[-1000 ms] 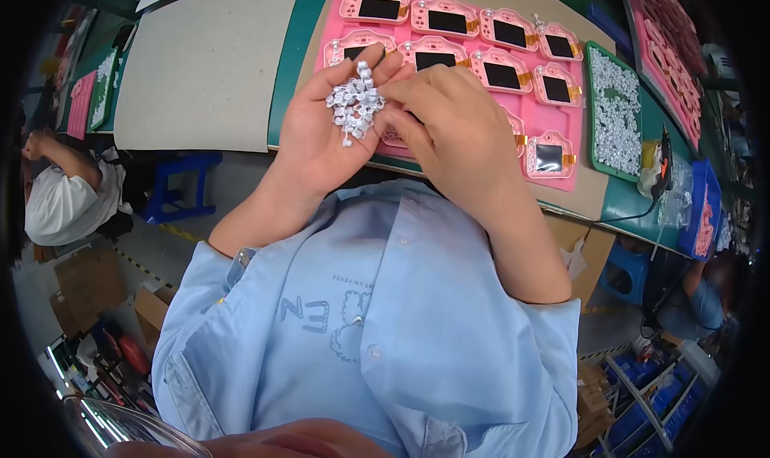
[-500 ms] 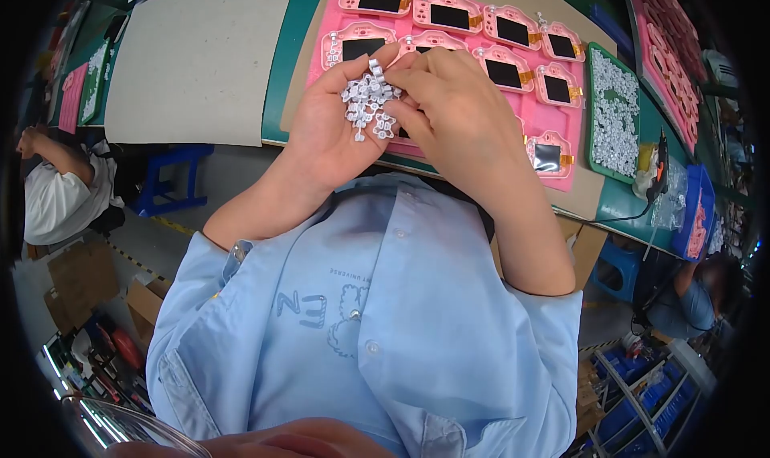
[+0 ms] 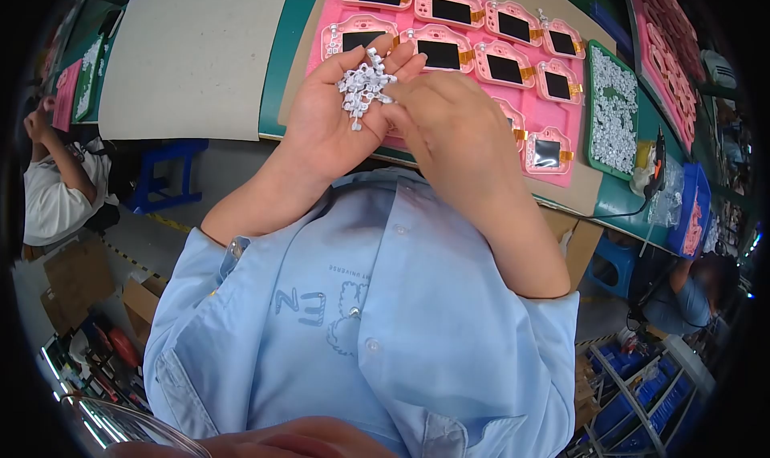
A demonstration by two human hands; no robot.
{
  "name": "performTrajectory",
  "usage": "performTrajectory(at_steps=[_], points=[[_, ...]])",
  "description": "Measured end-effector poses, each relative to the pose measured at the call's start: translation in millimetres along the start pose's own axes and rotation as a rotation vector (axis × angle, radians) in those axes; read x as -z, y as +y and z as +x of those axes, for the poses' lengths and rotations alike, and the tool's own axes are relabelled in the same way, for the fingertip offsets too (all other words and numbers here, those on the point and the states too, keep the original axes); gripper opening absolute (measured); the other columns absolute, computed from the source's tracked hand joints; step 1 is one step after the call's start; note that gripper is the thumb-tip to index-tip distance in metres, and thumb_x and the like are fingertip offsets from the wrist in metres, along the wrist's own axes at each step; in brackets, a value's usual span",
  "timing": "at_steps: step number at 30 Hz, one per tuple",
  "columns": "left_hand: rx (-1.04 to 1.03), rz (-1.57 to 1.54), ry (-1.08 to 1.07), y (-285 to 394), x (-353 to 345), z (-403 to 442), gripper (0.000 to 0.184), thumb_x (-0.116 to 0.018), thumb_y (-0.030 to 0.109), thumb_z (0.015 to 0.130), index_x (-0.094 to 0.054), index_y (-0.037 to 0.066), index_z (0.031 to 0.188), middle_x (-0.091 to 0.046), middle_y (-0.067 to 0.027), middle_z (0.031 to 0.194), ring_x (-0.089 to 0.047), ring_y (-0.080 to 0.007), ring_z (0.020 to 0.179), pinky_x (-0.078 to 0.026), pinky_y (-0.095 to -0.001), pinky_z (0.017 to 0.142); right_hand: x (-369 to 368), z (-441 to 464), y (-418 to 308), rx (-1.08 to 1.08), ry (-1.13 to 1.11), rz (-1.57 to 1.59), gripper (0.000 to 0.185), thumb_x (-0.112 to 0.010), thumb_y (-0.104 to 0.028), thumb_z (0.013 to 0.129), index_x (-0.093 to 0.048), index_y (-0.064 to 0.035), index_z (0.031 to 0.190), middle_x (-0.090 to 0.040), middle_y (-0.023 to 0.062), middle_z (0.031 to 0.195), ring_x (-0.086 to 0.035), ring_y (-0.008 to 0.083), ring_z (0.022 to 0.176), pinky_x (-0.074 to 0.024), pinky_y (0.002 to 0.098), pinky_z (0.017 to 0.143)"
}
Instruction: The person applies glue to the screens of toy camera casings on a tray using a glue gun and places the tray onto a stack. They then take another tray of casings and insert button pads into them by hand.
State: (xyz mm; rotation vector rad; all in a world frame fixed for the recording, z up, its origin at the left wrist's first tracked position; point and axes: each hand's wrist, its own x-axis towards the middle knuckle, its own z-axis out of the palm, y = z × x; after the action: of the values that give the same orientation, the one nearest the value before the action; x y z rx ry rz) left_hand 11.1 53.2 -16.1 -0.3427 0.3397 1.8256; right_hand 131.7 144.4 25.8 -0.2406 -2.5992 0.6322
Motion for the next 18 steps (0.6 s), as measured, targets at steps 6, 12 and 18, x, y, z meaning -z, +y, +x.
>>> performTrajectory(at_steps=[6,12,18], points=[[-0.109,-0.068,-0.036,12.7,5.6,-2.7,0.027,-0.039,0.013,0.095,-0.052,-0.005,0.112,-0.057,-0.0207,0.114,-0.053,-0.0348,0.113,-0.045,-0.0434,0.1,13.0,18.7,27.8,-0.181,0.171,0.012,0.017,-0.065,-0.014,0.082,-0.068,-0.0033,0.095,-0.065,0.0108,0.083,-0.062,0.0241,0.073,-0.0486,0.031,0.066],[-0.186,-0.135,-0.054,31.7,12.4,-9.7,0.025,-0.04,0.009,0.094,-0.05,-0.006,0.111,-0.057,-0.0217,0.113,-0.052,-0.0367,0.114,-0.044,-0.0438,0.102,-19.7,27.8,58.8,-0.242,0.023,-0.006,0.018,-0.063,-0.017,0.084,-0.068,-0.002,0.093,-0.067,0.0131,0.087,-0.064,0.0263,0.078,-0.0505,0.0336,0.07],[-0.204,-0.104,-0.01,33.9,9.9,-13.9,0.026,-0.04,0.01,0.095,-0.047,-0.006,0.115,-0.056,-0.0214,0.114,-0.052,-0.037,0.115,-0.044,-0.0444,0.102,-33.0,32.5,63.0,-0.161,0.009,-0.094,0.018,-0.063,-0.017,0.083,-0.068,-0.0012,0.09,-0.067,0.0131,0.087,-0.063,0.0286,0.082,-0.0499,0.037,0.074]])
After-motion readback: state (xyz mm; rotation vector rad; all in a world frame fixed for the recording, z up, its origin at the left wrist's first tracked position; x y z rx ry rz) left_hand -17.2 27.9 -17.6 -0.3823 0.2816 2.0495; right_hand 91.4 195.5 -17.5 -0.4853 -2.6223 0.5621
